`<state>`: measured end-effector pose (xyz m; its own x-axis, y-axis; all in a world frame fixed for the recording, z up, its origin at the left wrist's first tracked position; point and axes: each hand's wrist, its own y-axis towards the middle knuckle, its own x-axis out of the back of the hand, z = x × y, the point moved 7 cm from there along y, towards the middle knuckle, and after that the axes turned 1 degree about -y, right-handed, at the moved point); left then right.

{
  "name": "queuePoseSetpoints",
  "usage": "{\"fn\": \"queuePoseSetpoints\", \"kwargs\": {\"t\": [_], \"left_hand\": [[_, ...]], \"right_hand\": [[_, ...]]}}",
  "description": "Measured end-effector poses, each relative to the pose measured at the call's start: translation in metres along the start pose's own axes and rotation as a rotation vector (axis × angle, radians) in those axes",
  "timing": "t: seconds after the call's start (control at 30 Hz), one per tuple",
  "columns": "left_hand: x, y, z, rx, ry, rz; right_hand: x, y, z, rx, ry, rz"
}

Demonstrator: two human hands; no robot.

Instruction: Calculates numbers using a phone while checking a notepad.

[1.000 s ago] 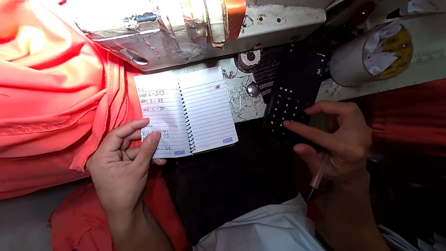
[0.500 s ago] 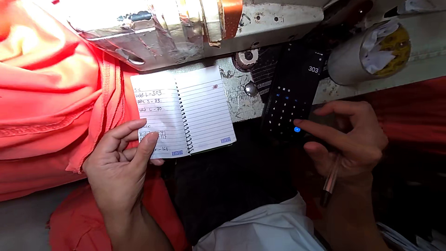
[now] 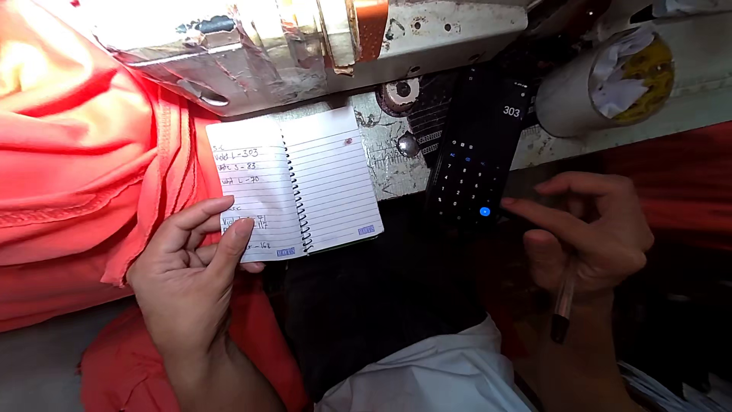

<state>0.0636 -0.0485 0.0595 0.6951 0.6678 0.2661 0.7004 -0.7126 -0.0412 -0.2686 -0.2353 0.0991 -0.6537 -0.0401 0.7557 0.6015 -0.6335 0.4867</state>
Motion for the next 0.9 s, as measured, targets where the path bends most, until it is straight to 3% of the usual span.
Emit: {"fn": "queuePoseSetpoints", "kwargs": {"t": [0.9], "left_hand": [[-0.001,0.000,-0.001,0.036,-0.033,-0.027]], "right_hand": [[-0.009,-0.005,-0.005,-0.024,0.034,0.056]]}}
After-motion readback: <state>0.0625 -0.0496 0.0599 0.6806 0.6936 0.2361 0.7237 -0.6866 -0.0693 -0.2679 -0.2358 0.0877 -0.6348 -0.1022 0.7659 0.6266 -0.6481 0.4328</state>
